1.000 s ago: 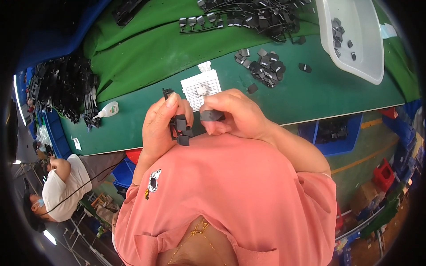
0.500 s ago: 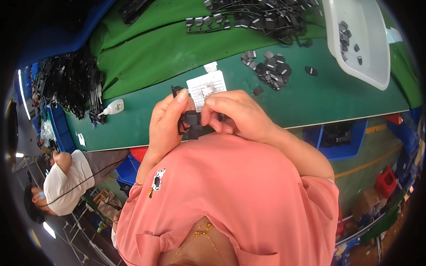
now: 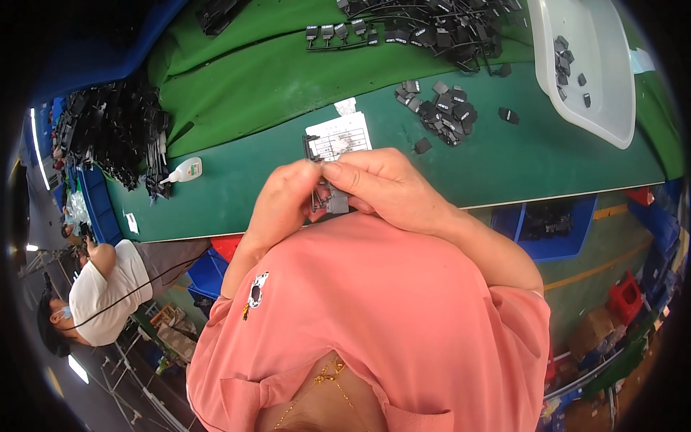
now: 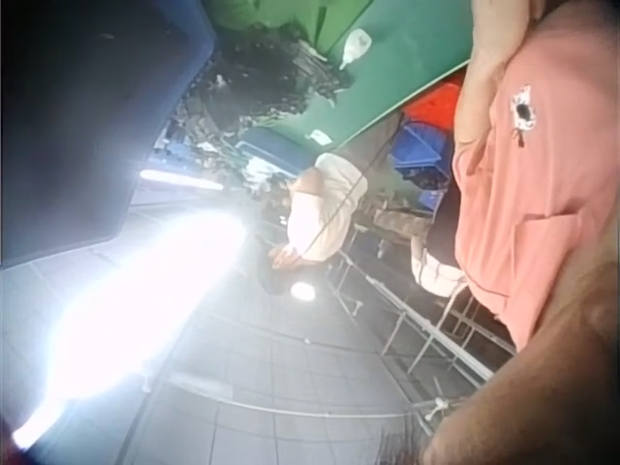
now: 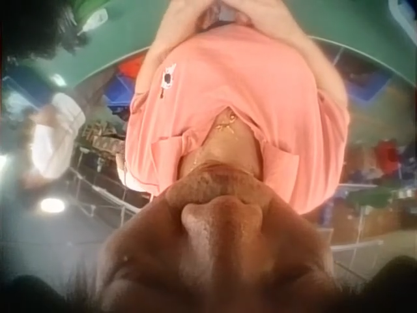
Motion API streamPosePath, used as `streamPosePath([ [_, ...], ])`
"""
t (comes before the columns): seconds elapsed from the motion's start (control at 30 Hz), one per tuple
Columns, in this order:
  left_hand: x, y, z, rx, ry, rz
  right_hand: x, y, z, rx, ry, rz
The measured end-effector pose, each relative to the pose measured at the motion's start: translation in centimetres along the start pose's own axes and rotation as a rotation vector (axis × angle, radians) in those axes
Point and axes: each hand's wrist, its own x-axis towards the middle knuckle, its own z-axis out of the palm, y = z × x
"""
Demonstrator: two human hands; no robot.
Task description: The person assembles small black plastic components by hand at a factory workbench.
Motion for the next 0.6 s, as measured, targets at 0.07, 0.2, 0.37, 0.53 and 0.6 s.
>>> streamPosePath([
  [0.07, -0.2, -0.1, 0.1, -0.067, -0.036, 0.019, 0.0, 0.4, -0.5, -0.007, -0.047, -0.008],
  [0.2, -0.4, -0.3, -0.1, -0.176, -0.142, 0.080, -0.2, -0.3, -0.1, 0.036, -0.093, -0.014],
  [0.37, -0.5, -1.4, -0.3, -0.255, -0.180, 0.078, -0.3, 1.1, 0.5, 0.172, -0.125, -0.159],
  [0.53, -0.8, -1.5, 0.4, -0.405, -0.157, 0.033, -1.0, 1.2, 0.3, 0.153, -0.095, -0.069],
  [0.6, -0.5, -1.7, 0.9, -0.760, -0.194, 0.054, -1.1, 1.1, 0.6, 0.178, -0.053, -0.094],
])
